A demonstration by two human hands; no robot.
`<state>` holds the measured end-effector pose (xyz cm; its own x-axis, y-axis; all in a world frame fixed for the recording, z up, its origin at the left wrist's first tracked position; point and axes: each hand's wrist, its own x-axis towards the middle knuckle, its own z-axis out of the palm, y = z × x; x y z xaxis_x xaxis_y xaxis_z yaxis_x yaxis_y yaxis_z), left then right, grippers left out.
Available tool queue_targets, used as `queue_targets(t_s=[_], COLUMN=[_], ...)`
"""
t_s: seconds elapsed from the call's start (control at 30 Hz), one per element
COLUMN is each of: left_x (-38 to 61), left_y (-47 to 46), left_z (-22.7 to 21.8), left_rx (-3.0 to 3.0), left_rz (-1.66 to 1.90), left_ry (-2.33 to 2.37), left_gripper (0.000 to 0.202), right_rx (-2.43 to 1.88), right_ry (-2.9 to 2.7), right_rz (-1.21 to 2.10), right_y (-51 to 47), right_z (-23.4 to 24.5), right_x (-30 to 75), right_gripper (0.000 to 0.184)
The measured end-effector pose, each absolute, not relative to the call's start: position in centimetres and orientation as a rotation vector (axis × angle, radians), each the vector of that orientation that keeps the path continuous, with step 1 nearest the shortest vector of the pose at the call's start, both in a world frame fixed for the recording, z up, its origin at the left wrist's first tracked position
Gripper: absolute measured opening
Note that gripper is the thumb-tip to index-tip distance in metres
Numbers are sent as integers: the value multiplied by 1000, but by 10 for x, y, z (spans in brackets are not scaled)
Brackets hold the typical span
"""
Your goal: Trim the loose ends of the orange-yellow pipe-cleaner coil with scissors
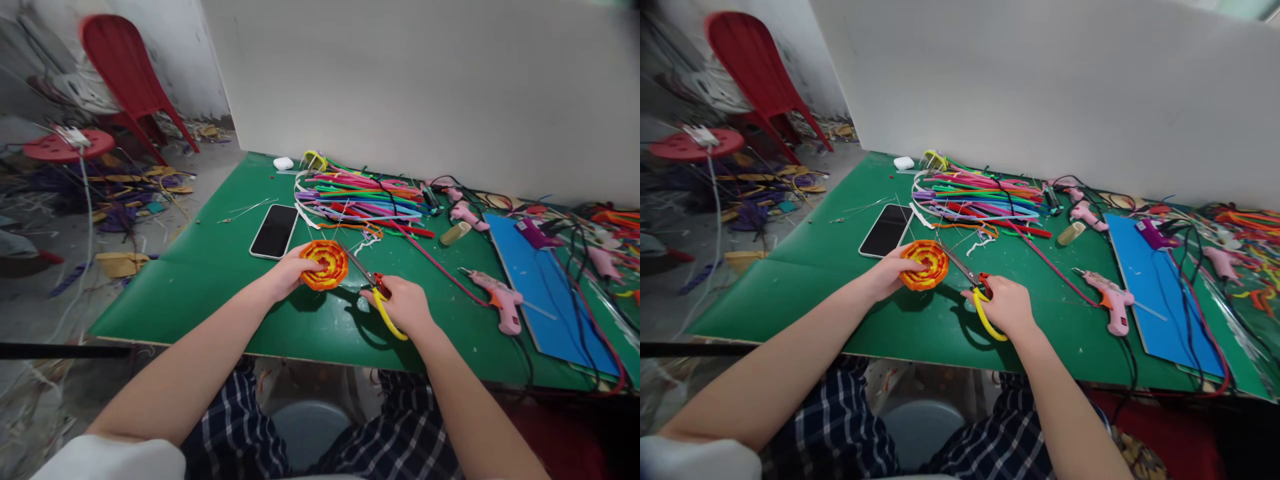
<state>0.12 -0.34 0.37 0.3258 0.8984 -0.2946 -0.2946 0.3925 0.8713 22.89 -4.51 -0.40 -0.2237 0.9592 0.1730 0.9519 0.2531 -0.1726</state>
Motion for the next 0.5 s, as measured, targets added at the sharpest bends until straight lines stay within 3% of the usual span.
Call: queue_targets(t_s=[0.5], left_x=[0], left_y=[-2], left_z=[-1], left_rx=[800], left_rz=[888], left_ry=[888], left_gripper=[37], right_rx=[-1778], right_ry=[-2323], right_rz=[115], right_y=[-38], right_z=[-13], right_x=[232], right_gripper=[36])
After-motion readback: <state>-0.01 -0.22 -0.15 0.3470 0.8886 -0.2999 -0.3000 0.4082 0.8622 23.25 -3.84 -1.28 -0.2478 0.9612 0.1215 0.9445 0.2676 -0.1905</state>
